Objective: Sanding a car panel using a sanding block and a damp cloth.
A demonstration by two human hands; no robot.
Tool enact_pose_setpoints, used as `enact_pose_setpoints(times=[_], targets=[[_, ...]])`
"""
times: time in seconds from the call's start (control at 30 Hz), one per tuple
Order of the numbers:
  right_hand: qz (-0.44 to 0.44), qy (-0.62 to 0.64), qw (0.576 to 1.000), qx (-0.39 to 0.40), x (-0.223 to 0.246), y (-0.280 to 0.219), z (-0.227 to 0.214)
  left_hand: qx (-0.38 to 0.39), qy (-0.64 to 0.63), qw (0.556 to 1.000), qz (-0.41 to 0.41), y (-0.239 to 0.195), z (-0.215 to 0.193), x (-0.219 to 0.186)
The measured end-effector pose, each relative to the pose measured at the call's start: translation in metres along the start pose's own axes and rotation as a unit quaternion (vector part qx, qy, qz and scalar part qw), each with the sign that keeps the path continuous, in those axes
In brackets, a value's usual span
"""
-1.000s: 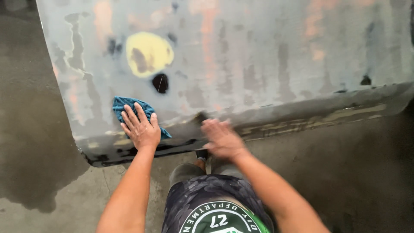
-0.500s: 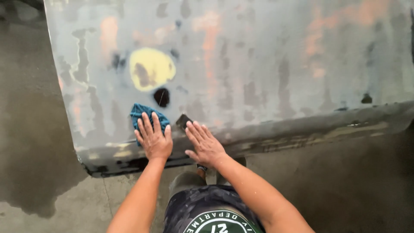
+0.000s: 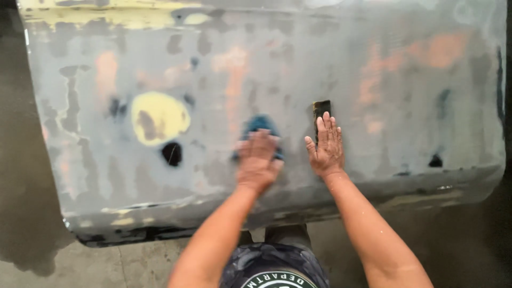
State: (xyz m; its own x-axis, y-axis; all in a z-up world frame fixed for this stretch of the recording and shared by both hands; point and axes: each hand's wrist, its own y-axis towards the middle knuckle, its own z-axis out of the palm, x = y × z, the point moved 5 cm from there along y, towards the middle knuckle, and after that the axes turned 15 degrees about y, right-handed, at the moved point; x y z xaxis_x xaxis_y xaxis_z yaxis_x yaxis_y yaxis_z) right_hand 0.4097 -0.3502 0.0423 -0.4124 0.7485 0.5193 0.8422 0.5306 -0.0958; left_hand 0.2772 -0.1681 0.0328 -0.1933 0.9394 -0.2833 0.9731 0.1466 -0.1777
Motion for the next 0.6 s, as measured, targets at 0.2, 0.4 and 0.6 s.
enact_pose_setpoints(times=[0.2,0.4,0.6], targets=[[-0.013,0.005,0.999,-0.033,-0.035,0.061,-0.031,0.043,-0.116,0.962,0.244,0.011,0.036,-0.105],[-0.035,0.007,0.999,-0.008,-0.032,0.093,-0.034,-0.069,0.026,0.963,-0.258,0.046,-0.008,0.11],[-0.027,0.026,0.999,-0.007,-0.036,0.095,-0.039,-0.204,-0.008,0.937,-0.285,0.13,-0.011,0.089]])
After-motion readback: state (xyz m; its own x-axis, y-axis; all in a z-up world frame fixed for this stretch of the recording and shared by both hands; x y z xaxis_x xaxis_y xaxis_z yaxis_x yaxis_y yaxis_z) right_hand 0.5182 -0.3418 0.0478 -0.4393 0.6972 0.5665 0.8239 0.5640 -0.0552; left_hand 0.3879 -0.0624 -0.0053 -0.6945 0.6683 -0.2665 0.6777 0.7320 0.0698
